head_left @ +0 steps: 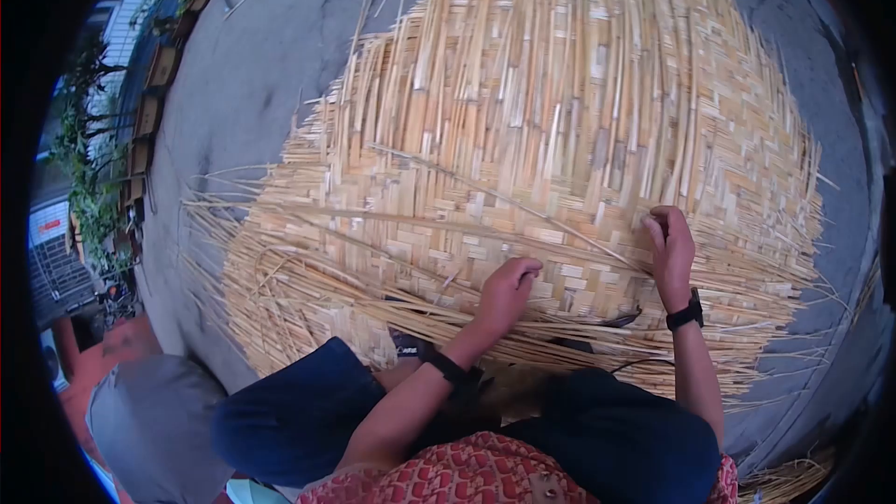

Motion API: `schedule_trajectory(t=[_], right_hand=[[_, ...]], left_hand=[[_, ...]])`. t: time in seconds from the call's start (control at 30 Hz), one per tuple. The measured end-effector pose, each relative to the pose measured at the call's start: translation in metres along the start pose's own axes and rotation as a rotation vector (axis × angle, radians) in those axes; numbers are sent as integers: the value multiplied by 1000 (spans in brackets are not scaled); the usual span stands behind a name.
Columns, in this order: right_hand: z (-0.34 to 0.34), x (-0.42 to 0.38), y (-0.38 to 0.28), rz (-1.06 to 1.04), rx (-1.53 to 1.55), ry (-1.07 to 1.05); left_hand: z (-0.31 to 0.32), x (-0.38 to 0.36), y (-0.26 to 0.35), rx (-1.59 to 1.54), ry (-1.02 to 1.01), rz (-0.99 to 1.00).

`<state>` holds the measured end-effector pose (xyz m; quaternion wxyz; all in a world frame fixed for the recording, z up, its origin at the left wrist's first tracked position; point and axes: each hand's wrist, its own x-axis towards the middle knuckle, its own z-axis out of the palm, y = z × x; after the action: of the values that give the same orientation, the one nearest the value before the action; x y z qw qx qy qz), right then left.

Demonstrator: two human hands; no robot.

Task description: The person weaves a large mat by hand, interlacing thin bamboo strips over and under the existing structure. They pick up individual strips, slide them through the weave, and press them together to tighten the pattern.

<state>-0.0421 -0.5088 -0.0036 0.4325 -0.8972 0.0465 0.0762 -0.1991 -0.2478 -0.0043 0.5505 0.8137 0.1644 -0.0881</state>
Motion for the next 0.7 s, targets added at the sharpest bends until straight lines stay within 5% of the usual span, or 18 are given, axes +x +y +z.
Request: schedule_trajectory(t=[0.07,0.2,0.43,0.5,0.57,0.7], right_hand=[[22,-27,-33,-402,-228,-238],[54,-41,-16,-651,-392,-390],[3,-76,10,-357,-370,-389],[6,-66,-19,-606,-561,-280],[13,-85,-42,-578,-477,-305],[51,-156,-56,-584,-275,-637]], left_hand=[[12,-5,8,-6,-58,123],[32,-18,29,-36,-272,272],[23,-30,10,83,-476,303],[10,-35,19,77,-547,301],[1,-47,26,96,-610,315],[0,-94,29,77,-714,339]])
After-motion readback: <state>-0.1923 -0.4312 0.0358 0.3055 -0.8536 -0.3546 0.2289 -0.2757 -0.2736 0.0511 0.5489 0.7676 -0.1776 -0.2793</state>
